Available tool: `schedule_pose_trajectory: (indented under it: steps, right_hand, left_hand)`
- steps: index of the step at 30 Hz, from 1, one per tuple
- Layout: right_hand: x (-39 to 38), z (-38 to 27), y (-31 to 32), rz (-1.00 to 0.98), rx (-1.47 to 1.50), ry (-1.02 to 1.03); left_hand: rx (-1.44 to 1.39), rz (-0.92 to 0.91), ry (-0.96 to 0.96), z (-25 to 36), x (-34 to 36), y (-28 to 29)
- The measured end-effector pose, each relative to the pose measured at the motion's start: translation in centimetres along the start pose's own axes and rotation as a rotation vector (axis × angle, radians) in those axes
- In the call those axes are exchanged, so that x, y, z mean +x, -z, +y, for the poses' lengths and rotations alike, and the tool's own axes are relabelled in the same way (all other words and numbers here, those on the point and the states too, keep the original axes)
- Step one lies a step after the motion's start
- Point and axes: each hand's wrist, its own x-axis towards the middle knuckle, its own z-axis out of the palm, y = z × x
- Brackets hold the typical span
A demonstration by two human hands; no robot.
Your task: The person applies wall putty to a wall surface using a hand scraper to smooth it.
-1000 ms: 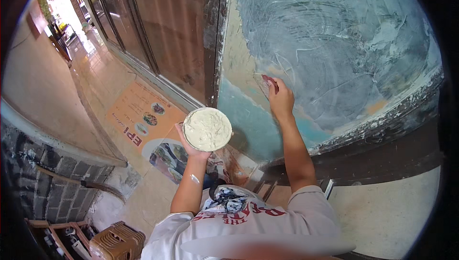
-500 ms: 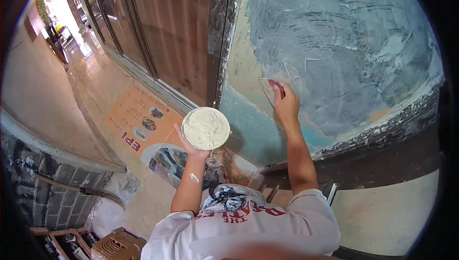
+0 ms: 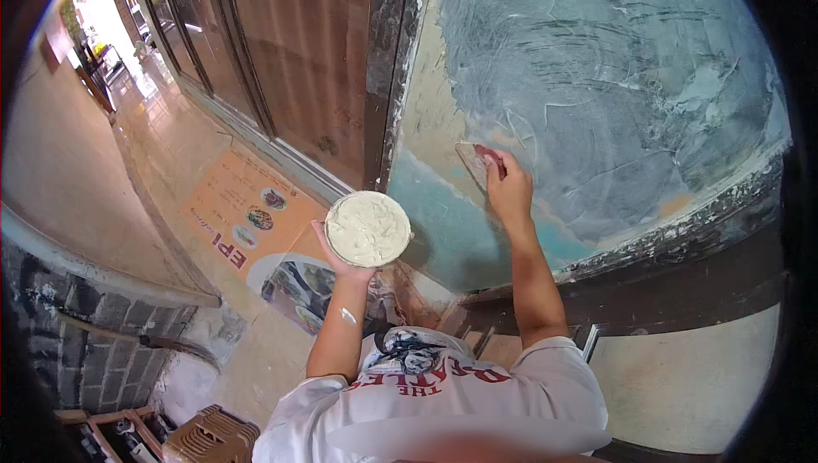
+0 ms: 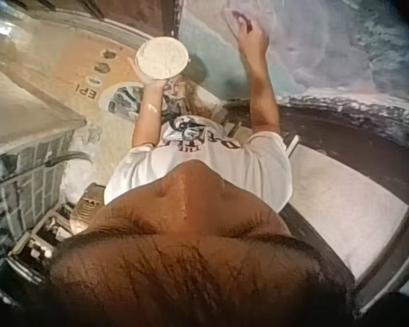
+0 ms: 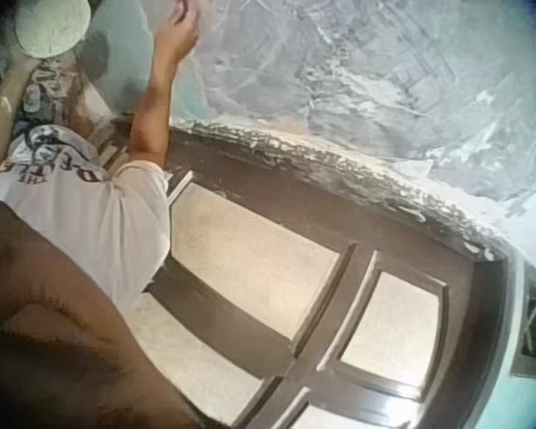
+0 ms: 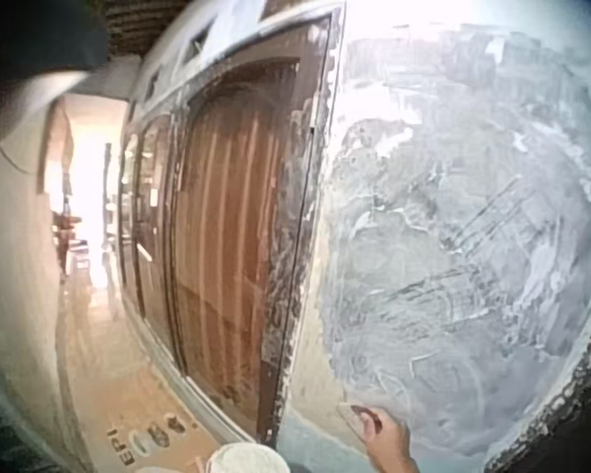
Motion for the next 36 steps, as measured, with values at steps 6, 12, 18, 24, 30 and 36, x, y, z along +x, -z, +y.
schedule_pose_trajectory:
  steps: [6, 12, 18, 24, 30, 36]
  right_hand:
    - [0.6, 1.1, -0.3, -0.025, -0.143, -0.018]
    - [0.2, -1.8, 1.6, -0.053, -0.045, -0.072]
    - [0.8, -0.8, 0.2, -0.071, -0.201, -0.014]
    - [0.9, -1.5, 1.4, -0.006, -0.051, -0.031]
    - [-0.3, 0.8, -0.9, -0.023, -0.155, 0.013]
    - [1.8, -0.9, 1.1, 0.095, -0.023, 0.023]
  left_hand:
    - [0.010, -0.038, 0.017, -0.1, -0.7, -0.3]
    - [0.007, -0.005, -0.008, 0.1, -1.1, 0.0]
    - [0.001, -0.015, -0.018, -0.1, -1.5, 0.1]
    - [0.014, -0.075, -0.034, 0.1, -1.7, 1.1]
    - [0.034, -0.048, -0.059, -0.2, -1.9, 1.2]
    - [-0.015, -0.077, -0.019, -0.1, -2.3, 1.3]
